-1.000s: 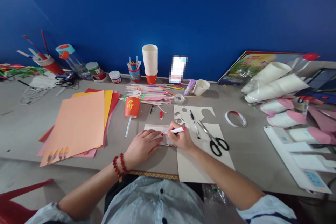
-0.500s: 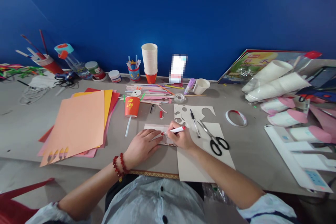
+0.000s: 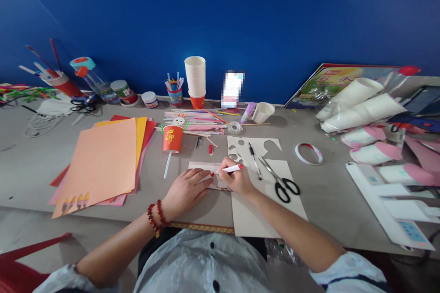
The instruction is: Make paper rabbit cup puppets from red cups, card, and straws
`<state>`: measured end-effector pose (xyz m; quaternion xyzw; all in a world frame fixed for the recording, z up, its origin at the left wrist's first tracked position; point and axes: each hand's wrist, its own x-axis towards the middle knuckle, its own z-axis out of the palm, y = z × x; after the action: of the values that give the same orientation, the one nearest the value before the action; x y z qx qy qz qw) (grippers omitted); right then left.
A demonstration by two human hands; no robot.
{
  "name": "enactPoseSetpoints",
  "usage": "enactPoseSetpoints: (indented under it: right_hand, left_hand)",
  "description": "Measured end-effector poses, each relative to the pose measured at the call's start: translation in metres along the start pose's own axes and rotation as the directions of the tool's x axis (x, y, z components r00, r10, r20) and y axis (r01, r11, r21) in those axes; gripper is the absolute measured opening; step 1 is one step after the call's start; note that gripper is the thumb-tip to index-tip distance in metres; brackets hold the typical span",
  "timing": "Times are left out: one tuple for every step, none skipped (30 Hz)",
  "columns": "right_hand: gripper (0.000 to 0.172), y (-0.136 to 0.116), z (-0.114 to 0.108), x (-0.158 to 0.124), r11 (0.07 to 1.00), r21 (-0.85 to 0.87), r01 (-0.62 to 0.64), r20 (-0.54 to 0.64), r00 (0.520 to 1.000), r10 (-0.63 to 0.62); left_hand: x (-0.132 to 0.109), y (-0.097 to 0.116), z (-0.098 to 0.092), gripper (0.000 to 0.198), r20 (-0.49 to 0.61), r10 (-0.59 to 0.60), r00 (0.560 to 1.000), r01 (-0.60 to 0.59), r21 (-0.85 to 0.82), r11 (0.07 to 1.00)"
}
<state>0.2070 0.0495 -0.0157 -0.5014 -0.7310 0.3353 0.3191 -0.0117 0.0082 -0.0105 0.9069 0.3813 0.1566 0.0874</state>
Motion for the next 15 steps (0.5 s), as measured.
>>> enactPoseSetpoints:
  right_hand:
    - [0.015, 0.0002, 0.0002, 0.0002, 1.000, 0.003, -0.002, -0.006, 1.000, 0.002]
    - [0.015, 0.0002, 0.0003, 0.0003, 1.000, 0.005, -0.003, -0.012, 1.000, 0.003]
    - [0.015, 0.0001, 0.0004, 0.0004, 1.000, 0.005, -0.002, -0.016, 1.000, 0.002]
    - [0.014, -0.0001, 0.0005, 0.0004, 1.000, 0.004, -0.001, -0.018, 1.000, 0.002]
    - [0.014, -0.0003, 0.0006, 0.0004, 1.000, 0.003, -0.001, -0.017, 1.000, 0.001]
    - [0.014, -0.0006, 0.0006, 0.0003, 1.000, 0.004, -0.001, -0.015, 1.000, 0.001]
    - [0.014, -0.0007, 0.0006, 0.0002, 1.000, 0.006, -0.002, -0.013, 1.000, 0.002]
    - [0.014, -0.0006, 0.0005, 0.0001, 1.000, 0.010, -0.003, -0.011, 1.000, 0.004]
    - [0.014, -0.0002, 0.0005, 0.0000, 1.000, 0.017, -0.005, -0.010, 1.000, 0.005]
    - [0.014, 0.0004, 0.0004, -0.0001, 1.000, 0.030, -0.004, -0.008, 1.000, 0.004]
    - [0.014, 0.0013, 0.0004, -0.0001, 0.999, 0.054, -0.002, -0.009, 1.000, 0.002]
    - [0.014, 0.0024, 0.0004, 0.0000, 0.996, 0.094, 0.003, -0.015, 1.000, -0.002]
    - [0.014, 0.0035, 0.0005, 0.0002, 0.989, 0.149, 0.010, -0.030, 1.000, -0.006]
    - [0.015, 0.0045, 0.0006, 0.0004, 0.977, 0.213, 0.020, -0.055, 0.998, -0.009]
    - [0.016, 0.0052, 0.0005, 0.0008, 0.960, 0.279, 0.028, -0.084, 0.996, -0.005]
  left_hand:
    - [0.0000, 0.0000, 0.0001, 0.032, 0.000, -0.001, 1.000, 0.001, -0.001, 1.000]
    - [0.0001, 0.0000, 0.0001, 0.032, 0.000, -0.002, 1.000, 0.002, -0.002, 1.000]
    - [0.0001, 0.0001, 0.0000, 0.032, 0.000, -0.003, 1.000, 0.003, -0.002, 1.000]
    - [0.0002, 0.0003, -0.0001, 0.032, 0.000, -0.003, 1.000, 0.003, -0.002, 1.000]
    - [0.0002, 0.0005, -0.0003, 0.032, -0.001, -0.002, 1.000, 0.002, -0.002, 1.000]
    - [0.0002, 0.0007, -0.0005, 0.032, -0.001, -0.001, 1.000, 0.001, -0.001, 1.000]
    - [0.0002, 0.0009, -0.0006, 0.032, -0.001, 0.000, 1.000, 0.000, 0.000, 1.000]
    - [0.0002, 0.0010, -0.0007, 0.032, 0.001, 0.000, 1.000, 0.000, 0.002, 1.000]
    - [0.0002, 0.0012, -0.0008, 0.032, 0.004, -0.002, 1.000, 0.002, 0.003, 1.000]
    - [0.0002, 0.0013, -0.0008, 0.032, 0.007, -0.004, 1.000, 0.004, 0.005, 1.000]
    - [0.0002, 0.0013, -0.0008, 0.032, 0.009, -0.005, 1.000, 0.005, 0.006, 1.000]
    - [0.0002, 0.0012, -0.0008, 0.032, 0.009, -0.007, 1.000, 0.007, 0.008, 1.000]
    - [0.0002, 0.0012, -0.0008, 0.032, 0.009, -0.007, 1.000, 0.006, 0.009, 1.000]
    - [0.0002, 0.0011, -0.0008, 0.033, 0.010, -0.006, 1.000, 0.006, 0.012, 1.000]
    - [0.0002, 0.0011, -0.0009, 0.033, 0.012, -0.005, 1.000, 0.005, 0.015, 1.000]
